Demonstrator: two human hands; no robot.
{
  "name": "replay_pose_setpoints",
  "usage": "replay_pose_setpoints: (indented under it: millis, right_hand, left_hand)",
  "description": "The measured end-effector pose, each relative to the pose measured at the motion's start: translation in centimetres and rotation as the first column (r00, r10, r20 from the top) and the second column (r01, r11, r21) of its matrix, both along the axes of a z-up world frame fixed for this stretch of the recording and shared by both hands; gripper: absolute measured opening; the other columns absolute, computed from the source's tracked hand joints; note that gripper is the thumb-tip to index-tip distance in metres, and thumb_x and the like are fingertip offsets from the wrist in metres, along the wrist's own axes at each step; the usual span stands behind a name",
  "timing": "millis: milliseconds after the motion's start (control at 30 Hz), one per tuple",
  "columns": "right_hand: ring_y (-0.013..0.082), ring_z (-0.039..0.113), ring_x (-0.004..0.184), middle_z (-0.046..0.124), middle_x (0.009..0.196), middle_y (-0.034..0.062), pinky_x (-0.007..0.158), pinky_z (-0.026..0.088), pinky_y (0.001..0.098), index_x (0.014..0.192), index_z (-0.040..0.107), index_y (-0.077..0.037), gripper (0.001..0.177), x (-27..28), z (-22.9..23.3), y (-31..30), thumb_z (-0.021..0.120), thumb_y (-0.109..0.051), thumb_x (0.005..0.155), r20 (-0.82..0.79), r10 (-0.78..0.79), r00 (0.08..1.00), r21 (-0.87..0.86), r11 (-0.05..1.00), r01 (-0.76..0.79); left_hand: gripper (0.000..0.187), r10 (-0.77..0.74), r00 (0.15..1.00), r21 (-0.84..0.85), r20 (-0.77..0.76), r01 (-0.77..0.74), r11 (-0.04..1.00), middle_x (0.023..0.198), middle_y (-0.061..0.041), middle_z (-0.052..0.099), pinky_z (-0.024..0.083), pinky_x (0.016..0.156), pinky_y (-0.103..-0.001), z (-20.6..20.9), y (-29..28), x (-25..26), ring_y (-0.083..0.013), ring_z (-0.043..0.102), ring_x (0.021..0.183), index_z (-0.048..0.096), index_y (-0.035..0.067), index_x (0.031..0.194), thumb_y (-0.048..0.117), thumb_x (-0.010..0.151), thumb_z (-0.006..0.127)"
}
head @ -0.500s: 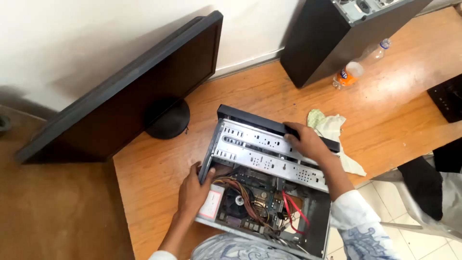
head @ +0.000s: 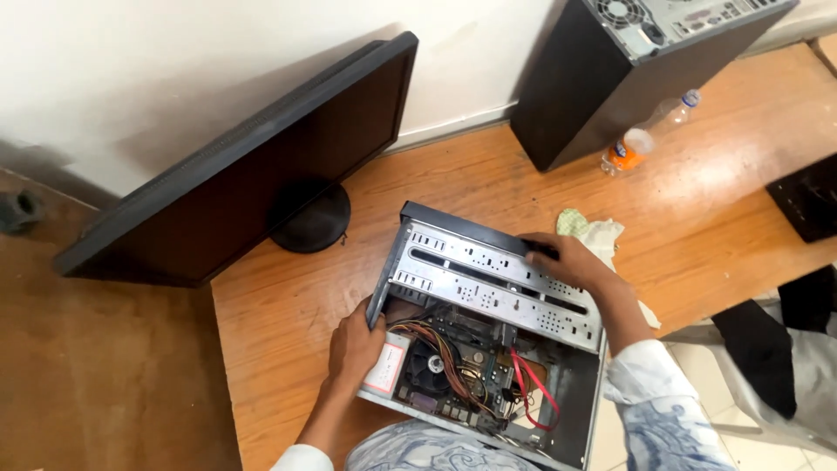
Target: The person cleans and assembles the internal components of a computer case and then wipes down the exterior.
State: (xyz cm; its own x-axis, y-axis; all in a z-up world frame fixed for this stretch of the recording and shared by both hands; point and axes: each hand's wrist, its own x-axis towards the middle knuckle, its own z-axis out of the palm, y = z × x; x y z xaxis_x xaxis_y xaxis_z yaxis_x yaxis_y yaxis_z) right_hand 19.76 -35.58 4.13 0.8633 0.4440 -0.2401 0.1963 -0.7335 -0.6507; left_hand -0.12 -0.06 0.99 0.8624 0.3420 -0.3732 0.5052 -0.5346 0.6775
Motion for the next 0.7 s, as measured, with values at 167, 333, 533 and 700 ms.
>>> replay_pose_setpoints:
  millis: [167,333,533,700]
  right_hand:
    - [0.0276,0.072,0.103,0.076,0.114,0.0141,0.092,0.053,0.0389,0.137,0.062,-0.015,0.058,-1.1,2.2,-0.2,0.077,-0.019,0.081,-0.015,0.06,0.998,-0.051,0.997,-0.06]
    - [0.0282,0.074,0.101,0.077,0.114,0.0139,0.093,0.054,0.0388,0.138,0.064,-0.017,0.056,-1.3,1.0,-0.7,0.078,-0.022,0.084,0.005,-0.003,1.0,-0.119,0.993,0.004]
    - [0.0329,0.068,0.112,0.071,0.125,0.0152,0.097,0.05,0.0407,0.139,0.06,-0.013,0.059,-4.0,-0.8,-0.4,0.072,-0.011,0.081,0.15,-0.01,0.989,0.004,1.0,0.009]
    - [0.0344,0.062,0.115,0.071,0.124,0.0121,0.115,0.041,0.0493,0.135,0.065,-0.015,0.045,-4.9,-0.4,1.0,0.061,-0.004,0.092,0.436,-0.107,0.893,-0.023,0.991,0.13]
  left_hand:
    - [0.047,0.008,1.0,0.01,-0.01,-0.008,1.0,0.107,-0.024,0.073,0.053,0.092,-0.053,0.2,0.1,0.1,-0.0461,0.067,0.105,0.06,0.022,0.137,0.031,0.091,0.058]
    - [0.045,-0.021,0.999,0.014,-0.027,0.022,1.0,0.105,-0.024,0.074,0.053,0.09,-0.054,0.7,0.0,-0.1,-0.0461,0.068,0.104,0.061,0.021,0.136,0.031,0.093,0.057]
    - [0.049,-0.02,1.0,0.05,0.004,0.02,0.999,0.106,-0.027,0.072,0.053,0.091,-0.054,-1.5,0.1,0.2,-0.0466,0.068,0.104,0.062,0.021,0.138,0.028,0.089,0.059]
    - [0.05,-0.016,1.0,0.081,0.023,0.015,0.997,0.11,-0.027,0.071,0.052,0.093,-0.053,-4.2,0.5,-0.2,-0.0461,0.067,0.107,0.061,0.018,0.138,0.03,0.089,0.062]
